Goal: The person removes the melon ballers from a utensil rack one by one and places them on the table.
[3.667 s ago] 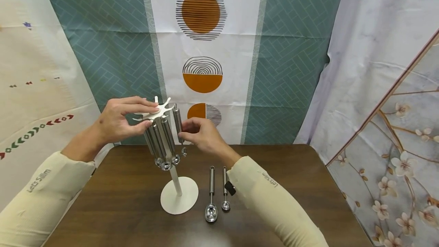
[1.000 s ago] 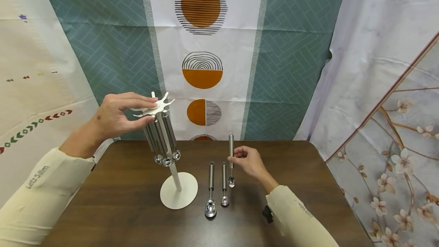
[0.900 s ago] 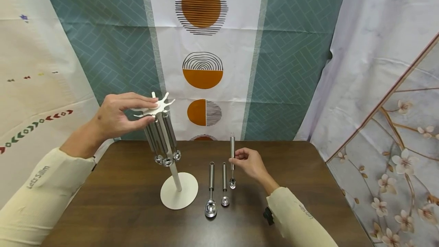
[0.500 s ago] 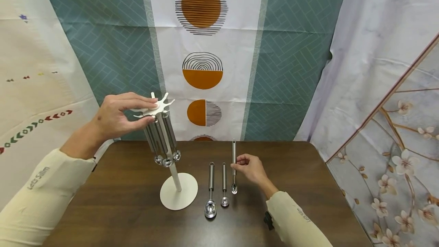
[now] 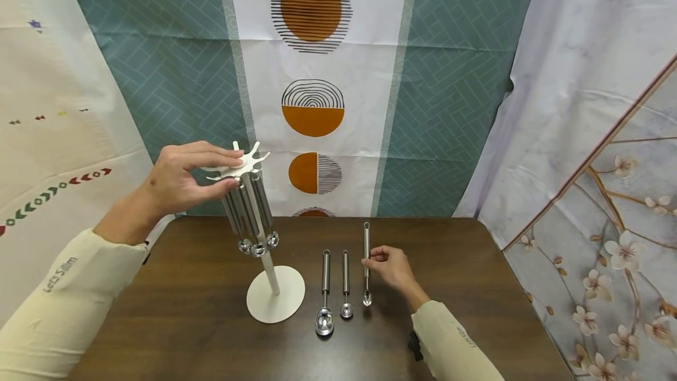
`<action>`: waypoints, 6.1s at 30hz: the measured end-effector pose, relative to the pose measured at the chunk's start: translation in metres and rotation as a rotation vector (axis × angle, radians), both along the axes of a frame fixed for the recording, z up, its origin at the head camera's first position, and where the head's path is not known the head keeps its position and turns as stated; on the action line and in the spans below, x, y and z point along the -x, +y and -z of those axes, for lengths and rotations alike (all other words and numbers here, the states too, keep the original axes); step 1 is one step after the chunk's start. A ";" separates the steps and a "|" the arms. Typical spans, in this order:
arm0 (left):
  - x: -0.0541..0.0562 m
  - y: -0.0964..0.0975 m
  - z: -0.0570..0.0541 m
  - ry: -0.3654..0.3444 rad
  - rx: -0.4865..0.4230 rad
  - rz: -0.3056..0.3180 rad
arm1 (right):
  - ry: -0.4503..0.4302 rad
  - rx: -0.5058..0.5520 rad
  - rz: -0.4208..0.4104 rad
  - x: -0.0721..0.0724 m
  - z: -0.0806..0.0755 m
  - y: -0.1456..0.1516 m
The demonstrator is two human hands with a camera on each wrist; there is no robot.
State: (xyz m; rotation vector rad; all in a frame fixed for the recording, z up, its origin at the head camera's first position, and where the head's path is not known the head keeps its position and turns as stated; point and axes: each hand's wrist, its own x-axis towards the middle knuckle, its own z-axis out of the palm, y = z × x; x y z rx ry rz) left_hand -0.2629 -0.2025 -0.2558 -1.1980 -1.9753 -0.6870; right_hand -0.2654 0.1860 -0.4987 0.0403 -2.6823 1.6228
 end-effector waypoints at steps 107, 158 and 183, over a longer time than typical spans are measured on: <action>0.000 -0.007 -0.018 -0.111 0.145 0.061 | -0.123 0.090 -0.210 0.016 -0.064 -0.011; -0.002 -0.004 -0.018 -0.082 0.150 0.018 | 0.121 0.073 -0.480 0.000 -0.199 -0.105; -0.006 -0.003 -0.018 -0.139 0.149 -0.012 | 0.240 0.058 -0.565 -0.001 -0.191 -0.147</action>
